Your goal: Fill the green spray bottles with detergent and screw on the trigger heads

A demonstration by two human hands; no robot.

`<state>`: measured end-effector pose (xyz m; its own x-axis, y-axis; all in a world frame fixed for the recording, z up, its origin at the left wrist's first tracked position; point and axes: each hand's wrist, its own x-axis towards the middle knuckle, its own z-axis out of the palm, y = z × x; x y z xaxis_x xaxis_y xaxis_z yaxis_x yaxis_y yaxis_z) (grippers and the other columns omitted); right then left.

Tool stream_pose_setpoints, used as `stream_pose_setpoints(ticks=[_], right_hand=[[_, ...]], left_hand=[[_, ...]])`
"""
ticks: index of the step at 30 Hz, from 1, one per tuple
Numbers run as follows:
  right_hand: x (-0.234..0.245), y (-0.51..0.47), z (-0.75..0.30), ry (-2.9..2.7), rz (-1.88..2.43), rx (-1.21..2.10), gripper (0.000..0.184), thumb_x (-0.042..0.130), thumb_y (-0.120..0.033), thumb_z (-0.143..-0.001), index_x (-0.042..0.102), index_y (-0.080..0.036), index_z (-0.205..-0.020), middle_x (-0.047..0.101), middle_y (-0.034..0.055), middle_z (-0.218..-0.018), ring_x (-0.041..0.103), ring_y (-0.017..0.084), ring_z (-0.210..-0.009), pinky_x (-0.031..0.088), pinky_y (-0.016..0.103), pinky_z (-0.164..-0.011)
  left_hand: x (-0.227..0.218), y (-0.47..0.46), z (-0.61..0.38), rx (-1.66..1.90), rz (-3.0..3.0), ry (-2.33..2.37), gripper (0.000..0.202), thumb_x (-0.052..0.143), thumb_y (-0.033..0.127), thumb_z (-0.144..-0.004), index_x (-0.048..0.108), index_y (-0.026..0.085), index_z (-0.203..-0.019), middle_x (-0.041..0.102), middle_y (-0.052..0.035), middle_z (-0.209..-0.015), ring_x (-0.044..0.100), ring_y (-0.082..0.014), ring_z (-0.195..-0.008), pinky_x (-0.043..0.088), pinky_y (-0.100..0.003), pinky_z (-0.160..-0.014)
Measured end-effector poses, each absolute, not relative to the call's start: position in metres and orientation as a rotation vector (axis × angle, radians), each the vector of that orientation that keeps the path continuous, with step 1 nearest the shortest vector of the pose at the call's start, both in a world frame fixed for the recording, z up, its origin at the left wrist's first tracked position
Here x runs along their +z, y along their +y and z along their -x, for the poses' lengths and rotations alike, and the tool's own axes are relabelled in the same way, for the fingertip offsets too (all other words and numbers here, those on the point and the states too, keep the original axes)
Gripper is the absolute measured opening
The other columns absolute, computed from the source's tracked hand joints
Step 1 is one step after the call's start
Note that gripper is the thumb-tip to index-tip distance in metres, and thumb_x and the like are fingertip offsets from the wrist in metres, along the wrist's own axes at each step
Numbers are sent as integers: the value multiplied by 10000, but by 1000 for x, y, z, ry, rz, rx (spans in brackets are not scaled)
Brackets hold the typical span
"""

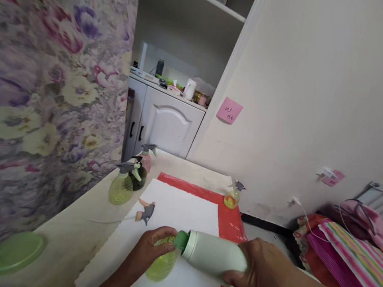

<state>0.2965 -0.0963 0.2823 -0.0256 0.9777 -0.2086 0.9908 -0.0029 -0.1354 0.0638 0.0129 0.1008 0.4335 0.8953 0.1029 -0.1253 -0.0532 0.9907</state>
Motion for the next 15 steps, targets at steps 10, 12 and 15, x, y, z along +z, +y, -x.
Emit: stream_pose_setpoints(ticks=[10,12,15], right_hand=[[283,-94,-294,2111,-2131,-415,312,628,-515,-708,672,-206,-707,748,74,-678,687,261,-632,354,273,-480],[283,-94,-293,2085,-2141,-422,318,639,-524,-700,679,-209,-718,751,74,-686,688,256,-637,356,271,-485],[284,-94,-292,2078,-2150,-420,309,618,-512,-734,689,-212,-742,754,76,-705,697,239,-652,368,258,-504]], left_hand=[[100,13,-62,966,-1362,742,191,681,195,-678,716,183,-865,730,-9,-838,639,-219,-863,452,-290,-809],[100,14,-61,969,-1364,741,187,684,198,-676,716,185,-860,729,-6,-838,639,-218,-866,451,-289,-812],[99,14,-61,976,-1365,741,186,687,203,-676,713,185,-859,729,-6,-848,640,-219,-881,449,-290,-824]])
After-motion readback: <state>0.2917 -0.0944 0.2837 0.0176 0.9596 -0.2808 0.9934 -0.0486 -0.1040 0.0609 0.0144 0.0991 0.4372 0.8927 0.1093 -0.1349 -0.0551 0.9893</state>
